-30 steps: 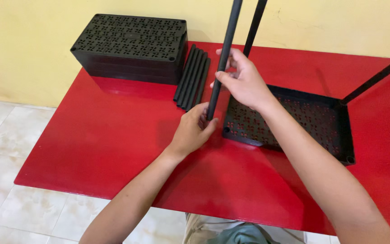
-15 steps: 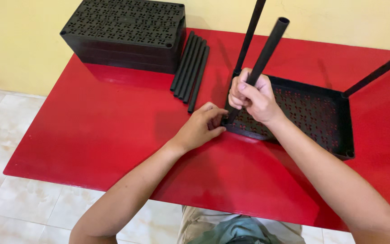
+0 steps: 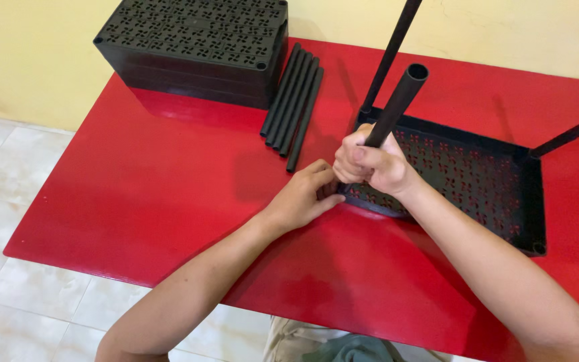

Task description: The person assembles a two-tier black plastic shelving unit by inserting four vertical support rods into the bottom tray, then placing the top tray onto the rods. The person repeats the process to begin assembling a second unit.

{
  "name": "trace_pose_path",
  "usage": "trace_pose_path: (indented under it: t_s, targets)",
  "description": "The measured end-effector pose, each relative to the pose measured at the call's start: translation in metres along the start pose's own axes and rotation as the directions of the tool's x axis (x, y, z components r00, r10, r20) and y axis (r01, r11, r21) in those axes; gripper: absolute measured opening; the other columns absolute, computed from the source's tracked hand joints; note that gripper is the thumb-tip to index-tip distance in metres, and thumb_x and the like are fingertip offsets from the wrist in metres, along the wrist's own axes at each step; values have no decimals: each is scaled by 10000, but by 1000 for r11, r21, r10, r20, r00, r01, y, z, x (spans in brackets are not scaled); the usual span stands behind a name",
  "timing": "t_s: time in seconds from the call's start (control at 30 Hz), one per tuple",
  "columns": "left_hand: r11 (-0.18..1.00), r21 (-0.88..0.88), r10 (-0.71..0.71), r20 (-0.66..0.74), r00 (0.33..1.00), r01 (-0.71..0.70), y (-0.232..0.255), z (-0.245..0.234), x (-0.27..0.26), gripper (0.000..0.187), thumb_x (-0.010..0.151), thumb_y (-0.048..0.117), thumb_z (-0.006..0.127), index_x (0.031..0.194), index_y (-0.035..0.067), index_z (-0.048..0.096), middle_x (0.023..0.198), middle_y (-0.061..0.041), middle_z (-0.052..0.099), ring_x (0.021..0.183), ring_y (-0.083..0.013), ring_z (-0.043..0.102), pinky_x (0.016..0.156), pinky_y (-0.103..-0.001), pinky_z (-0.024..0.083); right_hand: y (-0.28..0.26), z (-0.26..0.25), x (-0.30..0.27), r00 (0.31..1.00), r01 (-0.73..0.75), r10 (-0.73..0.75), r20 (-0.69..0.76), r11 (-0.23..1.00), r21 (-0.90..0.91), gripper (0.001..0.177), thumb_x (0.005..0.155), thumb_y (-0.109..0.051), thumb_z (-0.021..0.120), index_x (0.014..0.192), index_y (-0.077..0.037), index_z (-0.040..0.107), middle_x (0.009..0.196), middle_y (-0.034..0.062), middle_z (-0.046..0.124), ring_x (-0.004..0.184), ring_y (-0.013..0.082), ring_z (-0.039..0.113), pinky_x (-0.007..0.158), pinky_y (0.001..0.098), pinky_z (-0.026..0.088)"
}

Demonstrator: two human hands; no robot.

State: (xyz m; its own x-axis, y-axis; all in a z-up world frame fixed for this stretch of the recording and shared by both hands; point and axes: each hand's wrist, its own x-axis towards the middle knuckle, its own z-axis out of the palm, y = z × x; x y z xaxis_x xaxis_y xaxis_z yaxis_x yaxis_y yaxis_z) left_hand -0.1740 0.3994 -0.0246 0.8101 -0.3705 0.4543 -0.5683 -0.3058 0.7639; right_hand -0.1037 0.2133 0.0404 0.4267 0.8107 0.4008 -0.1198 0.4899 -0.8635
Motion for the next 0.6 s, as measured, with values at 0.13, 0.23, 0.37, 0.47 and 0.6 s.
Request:
trace_pose_path:
  t_s: [0.13,0.23,0.37,0.47,0.6]
  targets:
    - [1000,3,-13,8,1000,13,-1,0,0,231,853,102,794,884,14,582,903,-92,537,732,-226,608,658,-336,536,-2,0,6,1000,-15,16,19,999,-46,515,992,-233,627,603,-72,331,524,5,306,453,123,268,471,319,216]
    - [1000,6,-9,13,1000,9,0,1,0,220,866,108,781,897,20,582,900,-98,533,742,-238,596,669,-348,528,-5,-2,10,998,-58,58,9,998,-30,508,984,-212,605,598,-88,300,513,-6,285,433,120,250,458,320,210]
    - [997,76,-16,-13,1000,17,2,5,3,207,879,97,763,950,19,585,917,-110,527,761,-257,583,690,-366,509,-11,-8,8,997,-46,47,55,999,-27,501,986,-196,594,600,-96,291,510,-6,278,429,123,239,463,327,210]
    - [998,63,-1,-39,999,4,0,7,5,223,877,81,748,1047,17,619,910,-105,537,768,-259,585,694,-369,508,-9,-14,5,1000,-3,4,22,999,-48,493,1001,-189,568,609,-104,281,516,1,285,440,125,243,470,325,208]
    - [999,48,-11,-59,998,13,-1,6,8,251,867,83,749,1082,23,632,908,-94,546,768,-238,597,682,-352,520,-1,-13,6,988,-35,18,-156,994,-107,475,1009,-162,530,599,-88,301,498,15,318,421,126,269,443,322,221]
